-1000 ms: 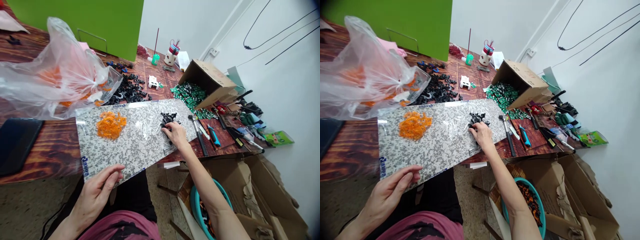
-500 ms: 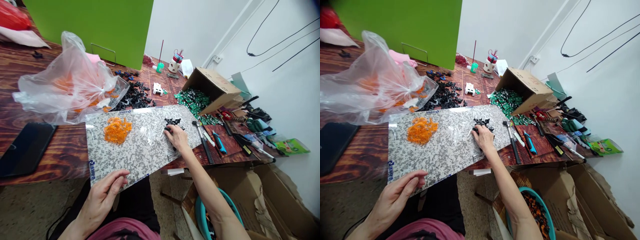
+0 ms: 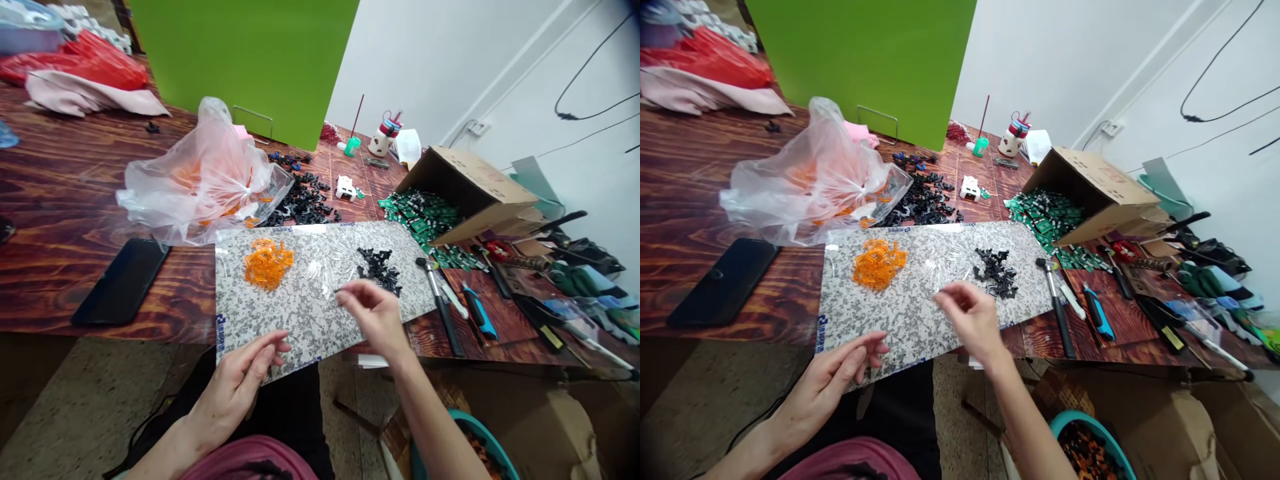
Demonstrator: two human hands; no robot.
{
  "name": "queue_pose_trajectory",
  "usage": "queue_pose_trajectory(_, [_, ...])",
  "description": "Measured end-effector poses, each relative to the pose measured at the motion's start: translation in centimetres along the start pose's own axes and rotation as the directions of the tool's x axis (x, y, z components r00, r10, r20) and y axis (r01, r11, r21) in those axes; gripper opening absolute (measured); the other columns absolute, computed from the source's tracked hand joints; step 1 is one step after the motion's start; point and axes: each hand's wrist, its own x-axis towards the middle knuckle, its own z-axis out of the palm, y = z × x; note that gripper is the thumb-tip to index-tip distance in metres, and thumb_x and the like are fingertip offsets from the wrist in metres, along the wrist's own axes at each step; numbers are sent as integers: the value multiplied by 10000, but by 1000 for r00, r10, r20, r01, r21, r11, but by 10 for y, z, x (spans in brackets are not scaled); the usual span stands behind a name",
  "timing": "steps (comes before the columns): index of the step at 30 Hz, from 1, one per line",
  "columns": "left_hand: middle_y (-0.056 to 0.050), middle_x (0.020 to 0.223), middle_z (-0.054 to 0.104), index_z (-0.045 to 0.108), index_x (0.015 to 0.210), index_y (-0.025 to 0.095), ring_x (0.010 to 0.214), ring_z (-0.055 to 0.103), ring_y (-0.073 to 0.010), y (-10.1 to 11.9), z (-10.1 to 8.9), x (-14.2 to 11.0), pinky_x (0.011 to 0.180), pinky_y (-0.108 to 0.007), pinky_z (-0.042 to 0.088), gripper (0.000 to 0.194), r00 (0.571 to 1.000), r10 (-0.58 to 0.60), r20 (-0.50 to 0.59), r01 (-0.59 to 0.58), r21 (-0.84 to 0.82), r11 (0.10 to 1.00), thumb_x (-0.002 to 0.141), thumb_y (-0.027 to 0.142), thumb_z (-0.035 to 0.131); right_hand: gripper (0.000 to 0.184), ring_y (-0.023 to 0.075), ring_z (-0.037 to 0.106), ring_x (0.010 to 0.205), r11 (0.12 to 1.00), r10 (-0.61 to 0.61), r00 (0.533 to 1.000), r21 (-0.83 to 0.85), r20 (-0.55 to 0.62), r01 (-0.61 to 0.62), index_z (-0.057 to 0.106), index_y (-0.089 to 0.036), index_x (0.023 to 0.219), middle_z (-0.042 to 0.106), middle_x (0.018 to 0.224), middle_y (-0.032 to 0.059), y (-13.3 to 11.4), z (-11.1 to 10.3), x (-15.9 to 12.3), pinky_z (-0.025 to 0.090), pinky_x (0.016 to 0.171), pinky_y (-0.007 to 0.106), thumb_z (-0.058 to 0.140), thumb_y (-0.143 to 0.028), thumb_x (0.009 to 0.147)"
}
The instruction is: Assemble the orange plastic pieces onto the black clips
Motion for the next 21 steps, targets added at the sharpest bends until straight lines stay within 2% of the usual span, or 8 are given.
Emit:
queue_pose_trajectory(2, [-48, 992, 702, 542, 1259, 207, 788, 633, -165, 3, -1, 2, 714, -235, 485, 394, 999, -23, 34, 25, -66, 997, 952, 370, 356, 226, 105, 543, 579, 992, -118, 980, -27, 163, 124, 657, -175, 824, 636, 691, 9, -23, 24, -13, 430, 540, 220, 639, -400, 808])
queue_pose_trajectory(3, [-40, 913, 706, 561, 1240, 197, 773, 626, -168, 5, -1, 3, 735, -246, 479, 397, 998, -37, 42, 41, -93, 995, 954, 373, 349, 237, 108, 543, 584, 979, -184, 960, -45, 209, 198, 658, -173, 823, 630, 674, 9, -29, 34, -17, 426, 553, 223, 632, -408, 814])
queue_pose_trajectory(6, [-8, 661, 644, 679, 1023, 162, 678, 593, -168, 13, 1, 5, 745, -267, 467, 382, 995, -103, 15, 104, -183, 978, 942, 381, 377, 306, 123, 558, 617, 919, -353, 901, -87, 251, 385, 655, -166, 820, 630, 657, 21, -33, 58, -21, 420, 594, 231, 579, -462, 836])
queue_pose_trajectory(8, [-12, 623, 617, 706, 850, 148, 631, 566, -167, 17, 2, 5, 681, -266, 473, 395, 989, -146, -9, 138, -268, 953, 924, 396, 408, 343, 129, 561, 617, 892, -405, 880, -106, 246, 440, 644, -165, 807, 630, 656, 27, -27, 67, -20, 419, 598, 232, 550, -493, 840])
queue_pose_trajectory(11, [-25, 639, 617, 700, 745, 142, 634, 546, -169, 18, 2, 4, 632, -257, 468, 412, 983, -183, -12, 168, -338, 926, 906, 412, 434, 369, 130, 565, 614, 888, -413, 875, -101, 254, 448, 624, -163, 786, 630, 662, 31, -20, 73, -18, 422, 595, 229, 531, -517, 836])
queue_pose_trajectory(17, [-4, 562, 589, 639, 601, 152, 589, 531, -151, 9, 1, 7, 604, -239, 448, 408, 966, -230, -118, 182, -321, 929, 859, 444, 519, 316, 121, 588, 679, 909, -373, 861, -52, 347, 415, 614, -169, 882, 647, 741, 24, -23, 69, -14, 452, 648, 217, 595, -477, 813])
queue_pose_trajectory(19, [-16, 601, 644, 684, 724, 140, 563, 545, -147, 10, 0, 9, 587, -244, 459, 381, 956, -272, -113, 210, -385, 899, 844, 469, 534, 260, 118, 590, 671, 925, -335, 891, -75, 305, 373, 621, -168, 910, 657, 760, 26, -19, 59, -7, 459, 638, 216, 588, -417, 845])
queue_pose_trajectory(21, [-41, 658, 696, 701, 868, 121, 541, 553, -140, 13, -1, 9, 548, -237, 459, 399, 943, -314, -110, 235, -450, 862, 824, 491, 556, 202, 113, 588, 637, 948, -226, 950, -175, 217, 265, 630, -170, 894, 664, 755, 23, -7, 44, 5, 460, 600, 213, 543, -352, 886])
